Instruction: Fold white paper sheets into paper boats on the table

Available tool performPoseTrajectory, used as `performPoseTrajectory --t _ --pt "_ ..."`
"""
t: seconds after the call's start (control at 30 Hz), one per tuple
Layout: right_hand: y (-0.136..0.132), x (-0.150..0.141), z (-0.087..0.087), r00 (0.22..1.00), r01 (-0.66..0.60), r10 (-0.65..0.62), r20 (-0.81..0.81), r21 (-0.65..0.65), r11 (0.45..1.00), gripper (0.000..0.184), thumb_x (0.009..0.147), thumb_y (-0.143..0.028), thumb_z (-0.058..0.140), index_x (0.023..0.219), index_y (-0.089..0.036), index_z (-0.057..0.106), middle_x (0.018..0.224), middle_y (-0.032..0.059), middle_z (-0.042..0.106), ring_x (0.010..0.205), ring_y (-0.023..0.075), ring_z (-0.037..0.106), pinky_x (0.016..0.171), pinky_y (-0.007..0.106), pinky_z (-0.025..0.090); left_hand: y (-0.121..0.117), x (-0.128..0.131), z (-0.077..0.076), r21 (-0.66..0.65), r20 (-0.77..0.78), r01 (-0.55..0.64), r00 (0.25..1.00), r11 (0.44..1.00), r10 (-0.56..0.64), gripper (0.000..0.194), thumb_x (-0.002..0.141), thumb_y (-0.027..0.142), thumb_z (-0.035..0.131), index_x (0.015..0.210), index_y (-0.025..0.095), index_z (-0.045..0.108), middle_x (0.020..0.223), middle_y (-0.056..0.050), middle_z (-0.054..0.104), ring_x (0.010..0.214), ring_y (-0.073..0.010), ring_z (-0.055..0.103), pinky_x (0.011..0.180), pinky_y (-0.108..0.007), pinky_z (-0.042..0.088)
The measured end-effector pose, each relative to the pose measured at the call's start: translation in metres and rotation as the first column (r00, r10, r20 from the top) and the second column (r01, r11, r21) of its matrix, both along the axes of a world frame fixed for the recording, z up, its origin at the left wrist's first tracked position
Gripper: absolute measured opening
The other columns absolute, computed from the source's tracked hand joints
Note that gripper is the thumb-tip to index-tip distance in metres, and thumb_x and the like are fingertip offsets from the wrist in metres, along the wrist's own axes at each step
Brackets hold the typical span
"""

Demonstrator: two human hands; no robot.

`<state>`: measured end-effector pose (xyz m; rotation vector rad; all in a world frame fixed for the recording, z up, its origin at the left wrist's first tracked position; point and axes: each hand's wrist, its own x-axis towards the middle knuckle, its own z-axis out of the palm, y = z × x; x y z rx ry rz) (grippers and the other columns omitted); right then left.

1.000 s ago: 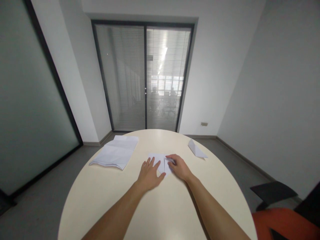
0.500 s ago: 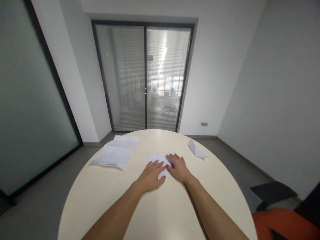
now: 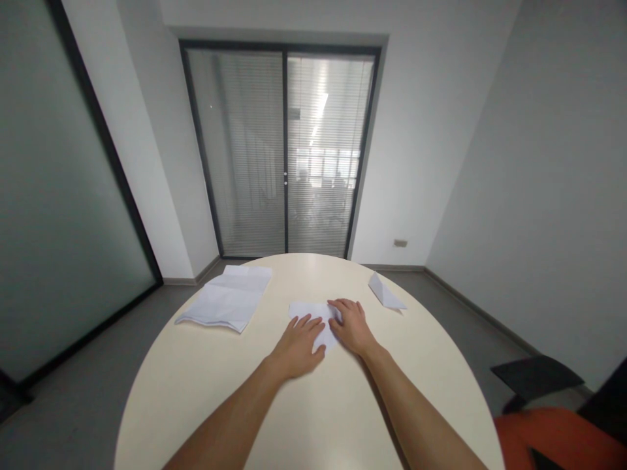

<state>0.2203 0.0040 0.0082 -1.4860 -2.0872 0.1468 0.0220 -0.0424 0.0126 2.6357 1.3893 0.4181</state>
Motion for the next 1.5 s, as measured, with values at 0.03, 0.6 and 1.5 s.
performPoseTrajectory --t 0.03,0.6,1.5 --pt "0.0 0.0 0.001 1.0 0.005 -0.005 -0.006 0.009 1.0 0.047 0.084 -0.019 0.057 0.13 -0.021 0.059 0.13 0.0111 0.059 0.127 0.0258 0.048 0.118 0.052 0.014 0.0 0.0 0.0 0.012 -0.002 -0.005 1.0 1.0 0.005 0.055 0.095 0.044 0.041 0.145 0.023 0.046 0.154 -0.004 0.043 0.145 -0.0271 0.032 0.121 -0.048 0.02" --pt "-0.004 0.003 0.007 0.999 -0.044 0.043 0.01 0.071 0.997 0.038 0.079 -0.011 0.055 0.11 -0.027 0.07 0.117 0.0047 0.065 0.123 0.0242 0.048 0.117 0.049 0.013 0.006 -0.003 -0.003 0.268 0.069 -0.067 0.996 0.961 0.051 0.029 0.086 0.04 0.062 0.106 0.02 0.07 0.161 -0.01 0.03 0.151 -0.0303 0.017 0.121 -0.052 0.015" --pt "-0.016 -0.016 0.003 0.937 -0.35 0.35 -0.017 -0.061 0.935 0.04 0.094 -0.02 0.043 0.131 -0.014 0.056 0.128 0.0131 0.065 0.12 0.0219 0.057 0.106 0.037 0.042 0.011 0.0 -0.012 0.074 0.118 -0.147 0.983 0.986 0.138 0.056 0.093 0.038 0.048 0.141 0.01 0.045 0.145 -0.016 0.052 0.137 -0.0263 0.045 0.117 -0.041 0.032"
